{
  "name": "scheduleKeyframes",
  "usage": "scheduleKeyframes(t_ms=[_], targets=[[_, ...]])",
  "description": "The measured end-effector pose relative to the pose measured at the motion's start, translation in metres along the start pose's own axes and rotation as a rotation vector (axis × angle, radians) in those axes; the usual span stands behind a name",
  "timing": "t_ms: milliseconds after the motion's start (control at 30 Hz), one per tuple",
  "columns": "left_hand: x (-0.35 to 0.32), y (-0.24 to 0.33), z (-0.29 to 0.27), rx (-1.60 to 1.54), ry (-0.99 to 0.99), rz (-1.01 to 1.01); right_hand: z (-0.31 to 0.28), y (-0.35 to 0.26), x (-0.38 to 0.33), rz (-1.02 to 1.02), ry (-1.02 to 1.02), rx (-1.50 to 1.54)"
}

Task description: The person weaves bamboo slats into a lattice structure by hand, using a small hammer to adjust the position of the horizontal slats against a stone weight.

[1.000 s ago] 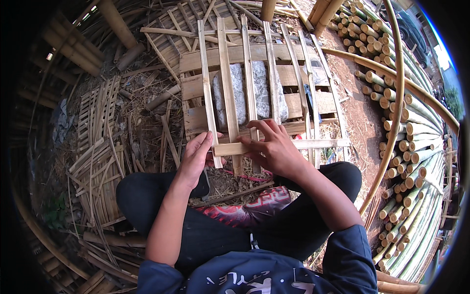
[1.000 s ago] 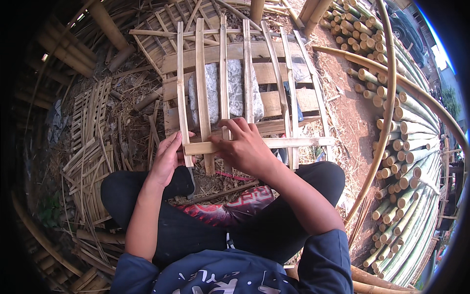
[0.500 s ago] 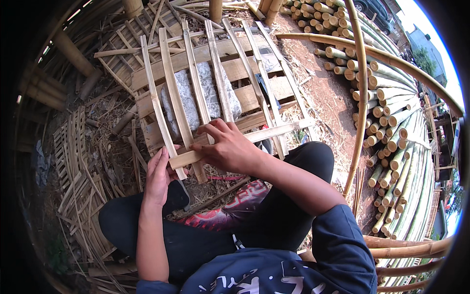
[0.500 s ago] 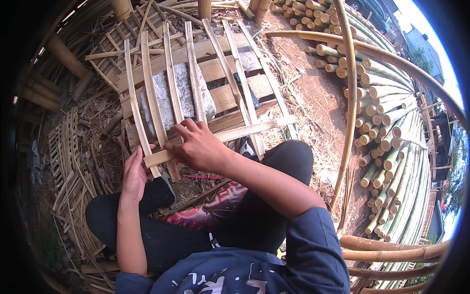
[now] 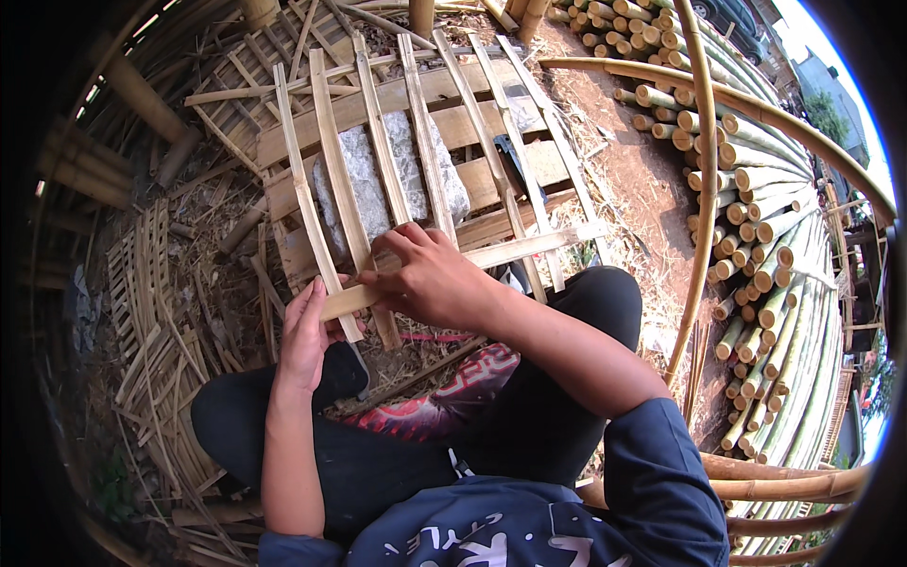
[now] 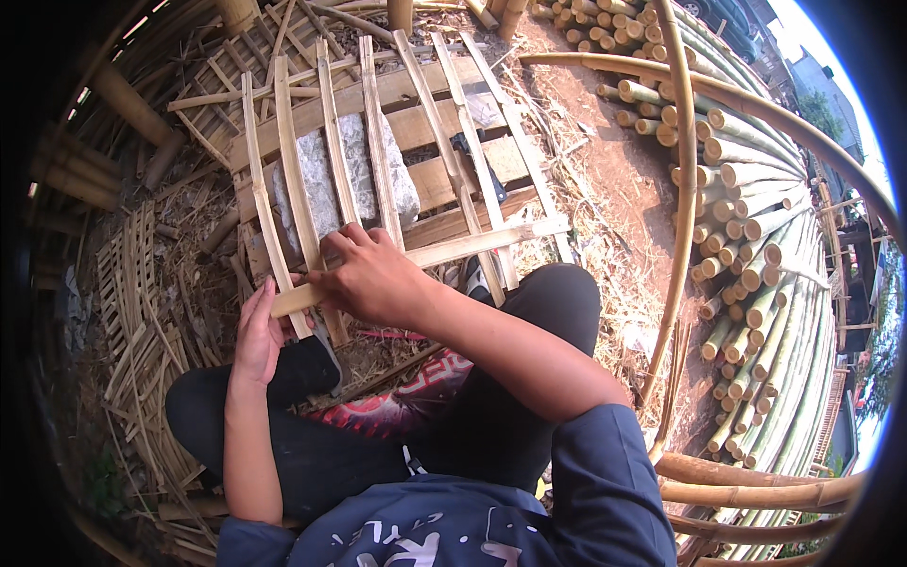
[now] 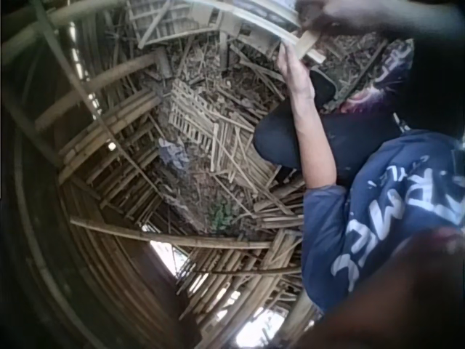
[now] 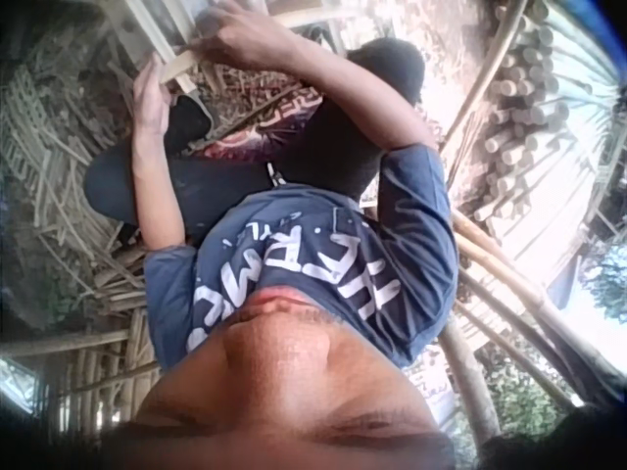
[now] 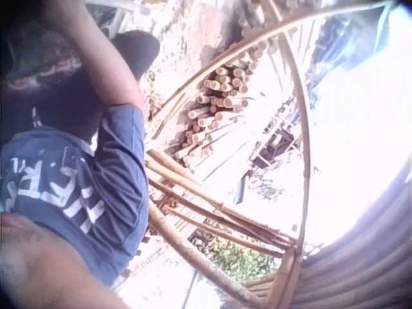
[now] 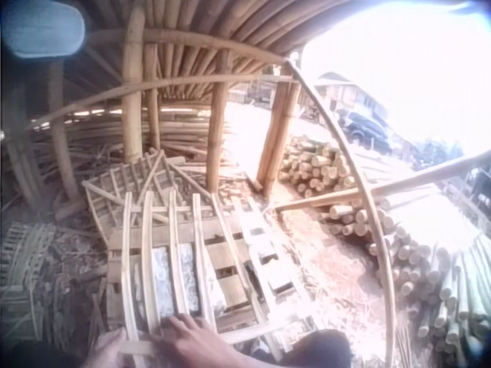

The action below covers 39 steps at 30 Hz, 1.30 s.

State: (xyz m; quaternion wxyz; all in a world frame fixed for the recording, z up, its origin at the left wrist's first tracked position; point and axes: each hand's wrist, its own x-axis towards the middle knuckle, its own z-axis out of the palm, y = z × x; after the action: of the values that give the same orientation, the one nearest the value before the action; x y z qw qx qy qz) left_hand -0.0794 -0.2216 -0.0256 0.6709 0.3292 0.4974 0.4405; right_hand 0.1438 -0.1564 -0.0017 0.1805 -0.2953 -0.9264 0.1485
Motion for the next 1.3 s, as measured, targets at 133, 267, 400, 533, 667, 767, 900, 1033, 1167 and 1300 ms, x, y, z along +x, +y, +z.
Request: scheduleKeyframes(t_ms=[133, 267, 400, 533, 667, 767, 900, 1033, 1167, 1300], targets=[[0.001, -0.003, -0.003, 0.011, 0.041, -0.009, 0.001, -0.001, 0.001, 0.019, -0.006, -0.008], [0.0, -0.002, -0.003, 0.043, 0.039, -0.027, 0.003, -0.001, 0.0, 0.02, -0.002, -0.028], [-0.001, 0.0, -0.003, 0.028, 0.051, -0.029, 0.006, -0.001, 0.001, -0.001, 0.007, -0.031], [0.0, -0.001, 0.0, 0.039, 0.082, -0.04, 0.008, 0.0, -0.001, -0.053, 0.089, -0.072], [0.002, -0.003, -0.002, 0.054, 0.079, -0.037, 0.006, -0.002, 0.0, -0.036, 0.074, -0.068], [0.004, -0.006, -0.006, 0.058, 0.074, -0.034, 0.009, -0.002, 0.001, -0.018, 0.067, -0.067], [0.003, -0.004, -0.007, 0.073, 0.11, -0.031, 0.016, 0.0, 0.003, -0.017, 0.113, -0.005], [0.005, -0.006, -0.006, 0.083, 0.131, -0.04, 0.015, 0.0, 0.002, -0.009, 0.116, 0.015], [0.005, -0.004, -0.006, 0.081, 0.123, -0.041, 0.015, -0.002, 0.004, -0.001, 0.122, 0.011], [0.007, 0.0, -0.008, 0.05, 0.127, -0.029, 0.013, -0.008, 0.013, -0.003, 0.145, -0.016]])
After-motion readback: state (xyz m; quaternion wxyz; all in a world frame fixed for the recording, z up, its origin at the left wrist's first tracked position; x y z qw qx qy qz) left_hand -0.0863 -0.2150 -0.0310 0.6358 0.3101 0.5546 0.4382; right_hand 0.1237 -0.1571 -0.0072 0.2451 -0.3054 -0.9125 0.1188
